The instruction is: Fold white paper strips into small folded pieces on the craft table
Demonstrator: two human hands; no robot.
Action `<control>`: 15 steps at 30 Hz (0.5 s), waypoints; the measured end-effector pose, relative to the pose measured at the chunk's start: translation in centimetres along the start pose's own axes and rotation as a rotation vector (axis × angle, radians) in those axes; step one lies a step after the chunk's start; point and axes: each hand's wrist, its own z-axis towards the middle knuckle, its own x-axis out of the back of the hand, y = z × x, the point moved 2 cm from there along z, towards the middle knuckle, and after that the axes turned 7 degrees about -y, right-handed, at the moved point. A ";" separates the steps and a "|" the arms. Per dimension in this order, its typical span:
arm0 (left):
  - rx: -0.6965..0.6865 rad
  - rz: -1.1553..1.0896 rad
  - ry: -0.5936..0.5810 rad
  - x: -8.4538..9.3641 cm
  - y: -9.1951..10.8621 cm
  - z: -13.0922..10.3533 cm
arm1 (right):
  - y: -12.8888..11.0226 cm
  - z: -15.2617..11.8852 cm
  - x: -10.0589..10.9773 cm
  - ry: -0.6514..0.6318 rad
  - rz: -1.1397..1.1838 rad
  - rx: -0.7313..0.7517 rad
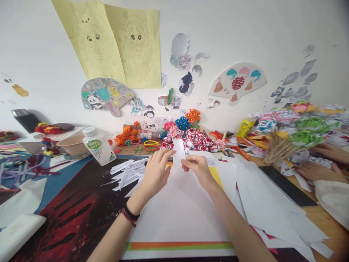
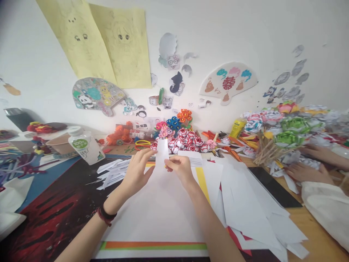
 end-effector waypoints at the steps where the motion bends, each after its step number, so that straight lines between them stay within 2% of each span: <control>1: -0.048 0.098 0.001 0.0 0.1 -0.1 | 0.0 0.0 0.1 0.000 -0.012 0.000; 4: -0.174 0.240 0.006 -0.1 0.2 -0.4 | 0.0 0.2 0.2 -0.002 -0.047 0.002; 8: -0.223 0.263 -0.004 0.1 0.0 -0.5 | 0.2 0.3 0.3 -0.022 -0.062 0.012; 11: -0.218 0.273 -0.012 0.1 -0.1 -0.5 | 0.3 0.3 0.2 -0.043 -0.055 0.026; 15: -0.110 0.192 0.032 0.1 -0.1 -0.2 | 0.3 0.1 -0.2 -0.065 -0.021 0.027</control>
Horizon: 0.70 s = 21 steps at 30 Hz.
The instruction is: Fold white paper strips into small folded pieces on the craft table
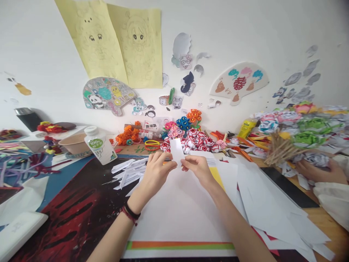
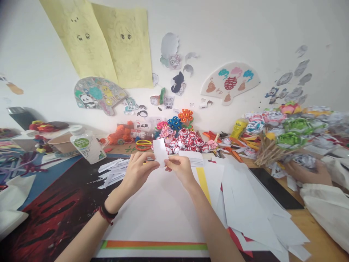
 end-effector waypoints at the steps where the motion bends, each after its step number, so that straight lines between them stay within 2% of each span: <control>1: 0.042 -0.028 0.016 0.0 0.0 0.1 | 0.0 0.0 -0.2 -0.005 0.013 -0.002; 6: 0.256 -0.199 0.077 -0.2 0.0 0.2 | 0.0 -0.1 -0.8 -0.004 0.103 0.002; 13: 0.390 -0.655 0.060 -1.3 0.0 0.1 | 0.5 -0.1 -1.2 -0.034 0.124 0.010; 21: 0.559 -1.018 0.161 -2.3 -0.4 -0.1 | 0.4 -0.2 -1.6 -0.037 0.131 -0.021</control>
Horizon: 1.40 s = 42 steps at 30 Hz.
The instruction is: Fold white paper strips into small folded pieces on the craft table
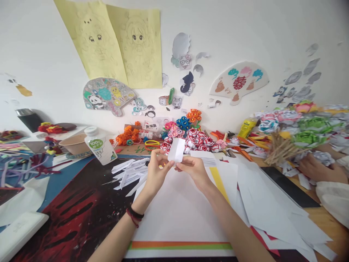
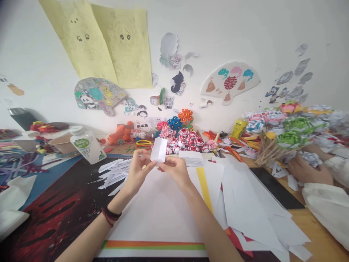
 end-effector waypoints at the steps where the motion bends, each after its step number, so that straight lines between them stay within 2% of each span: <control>1: 0.013 -0.024 0.003 0.0 -0.1 0.0 | 0.0 0.0 -0.1 -0.004 0.002 0.001; 15: 0.067 -0.102 0.007 0.2 0.1 0.0 | 0.2 0.0 -0.1 -0.033 0.005 0.003; 20: 0.098 -0.161 -0.007 0.3 0.4 0.0 | 0.2 0.1 -0.2 -0.066 -0.034 -0.036; 26: 0.196 -0.275 -0.179 0.3 0.6 0.1 | 0.2 0.0 0.2 -0.045 -0.048 0.005; 29: 0.204 -0.224 -0.231 0.3 0.5 0.2 | 0.3 0.1 0.3 -0.016 -0.048 0.030; 37: 0.185 -0.095 -0.165 0.2 0.6 0.1 | 0.3 0.2 0.3 -0.034 -0.042 0.023; 42: 0.197 -0.118 -0.156 0.2 0.7 0.0 | 0.3 0.0 0.4 -0.052 -0.038 0.011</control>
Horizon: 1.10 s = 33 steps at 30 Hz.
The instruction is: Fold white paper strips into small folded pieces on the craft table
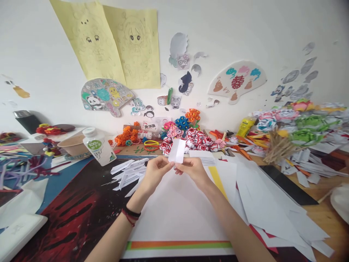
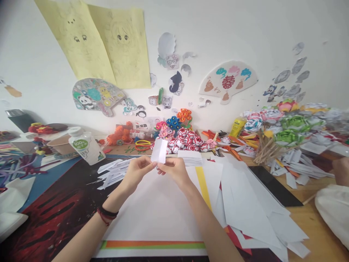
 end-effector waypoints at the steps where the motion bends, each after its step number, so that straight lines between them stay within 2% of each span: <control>1: 0.002 -0.016 -0.001 0.0 0.0 0.0 | -0.1 0.0 0.0 -0.005 0.002 -0.005; 14: 0.004 -0.060 -0.032 -0.3 0.3 -0.2 | -0.8 -0.3 -0.3 -0.008 0.002 -0.009; 26: -0.133 0.309 0.005 0.2 0.5 -0.1 | -0.5 -0.1 -0.1 0.055 -0.029 0.016; 30: -0.086 0.332 -0.063 -0.2 0.7 -0.2 | -0.7 -0.2 -0.1 0.089 -0.029 0.025; 33: -0.051 0.251 -0.123 -0.6 0.8 -0.3 | -0.9 -0.3 -0.1 0.100 -0.034 0.033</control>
